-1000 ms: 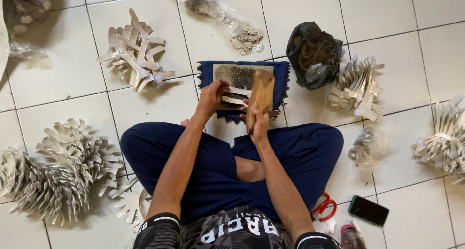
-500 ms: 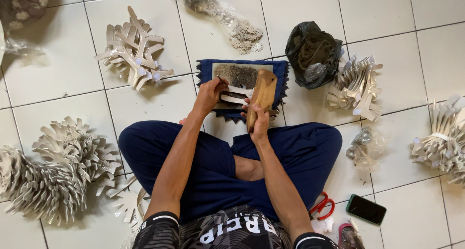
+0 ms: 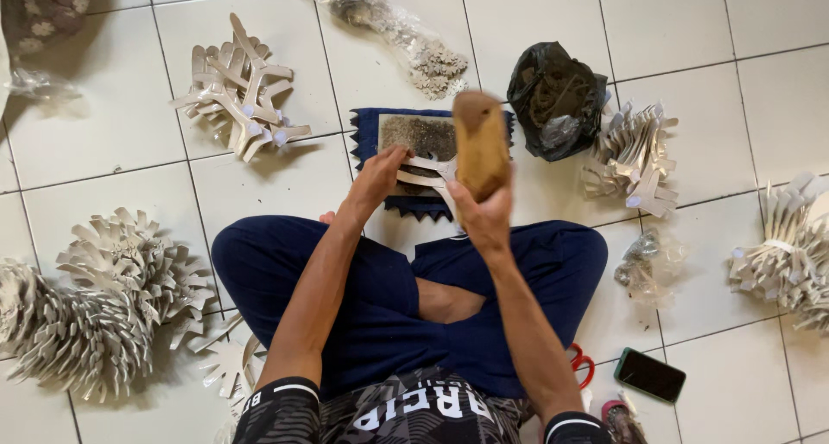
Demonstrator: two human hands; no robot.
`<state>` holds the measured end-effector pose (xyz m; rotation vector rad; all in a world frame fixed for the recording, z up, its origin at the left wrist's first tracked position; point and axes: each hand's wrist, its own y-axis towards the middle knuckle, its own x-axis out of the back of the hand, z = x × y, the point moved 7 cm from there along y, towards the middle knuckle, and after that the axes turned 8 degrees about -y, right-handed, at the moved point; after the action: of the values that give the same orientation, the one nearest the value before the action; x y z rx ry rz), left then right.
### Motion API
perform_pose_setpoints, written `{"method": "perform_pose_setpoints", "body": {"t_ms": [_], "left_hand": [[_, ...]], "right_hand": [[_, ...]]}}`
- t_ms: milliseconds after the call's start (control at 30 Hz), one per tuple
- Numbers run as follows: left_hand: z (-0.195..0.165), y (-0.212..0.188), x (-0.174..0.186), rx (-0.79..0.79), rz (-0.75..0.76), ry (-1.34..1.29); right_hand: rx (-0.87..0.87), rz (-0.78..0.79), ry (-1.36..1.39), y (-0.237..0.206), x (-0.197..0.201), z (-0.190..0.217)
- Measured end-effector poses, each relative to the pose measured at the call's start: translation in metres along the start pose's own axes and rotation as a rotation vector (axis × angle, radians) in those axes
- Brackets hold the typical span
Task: The person sits cross-legged on a tiled floor and sands white decorative craft components one at a time, rubbing them against a sanding block on a padded board and using a wooden form to hold pieces while smoothing edges, then sets finished pieces aside with other completed piles.
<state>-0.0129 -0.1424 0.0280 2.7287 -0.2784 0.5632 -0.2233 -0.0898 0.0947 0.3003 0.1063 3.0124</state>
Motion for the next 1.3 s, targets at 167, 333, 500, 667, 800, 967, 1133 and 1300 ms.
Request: {"method": "perform_pose_setpoints", "body": {"t_ms": [167, 333, 500, 667, 800, 967, 1133, 1300], "left_hand": [[0.009, -0.002, -0.007, 0.006, 0.030, 0.079], [0.012, -0.003, -0.014, -0.130, 0.085, 0.172], [0.012, -0.001, -0.007, -0.037, 0.018, 0.077], [0.017, -0.002, 0.021, 0.292, -0.185, -0.168], [-0.005, -0.019, 0.038, 0.199, -0.348, -0.307], [-0.010, -0.041, 0.040, 0.255, -0.377, -0.270], [-0.002, -0.036, 0.023, 0.236, -0.289, -0.310], [0.012, -0.032, 0.014, 0.206, -0.238, -0.230]], "right_hand": [[0.358, -0.087, -0.044, -0.013, 0.025, 0.067], [0.357, 0.138, -0.695, -0.008, -0.032, 0.013], [-0.179, 0.098, -0.234, -0.013, -0.033, -0.073], [-0.380, 0.219, 0.551, -0.012, -0.061, -0.113], [-0.397, 0.284, 0.588, -0.010, -0.086, -0.128], [-0.377, 0.320, 0.628, -0.019, -0.090, -0.131], [-0.375, 0.314, 0.617, -0.022, -0.089, -0.130], [-0.408, 0.295, 0.645, -0.022, -0.088, -0.130]]}}
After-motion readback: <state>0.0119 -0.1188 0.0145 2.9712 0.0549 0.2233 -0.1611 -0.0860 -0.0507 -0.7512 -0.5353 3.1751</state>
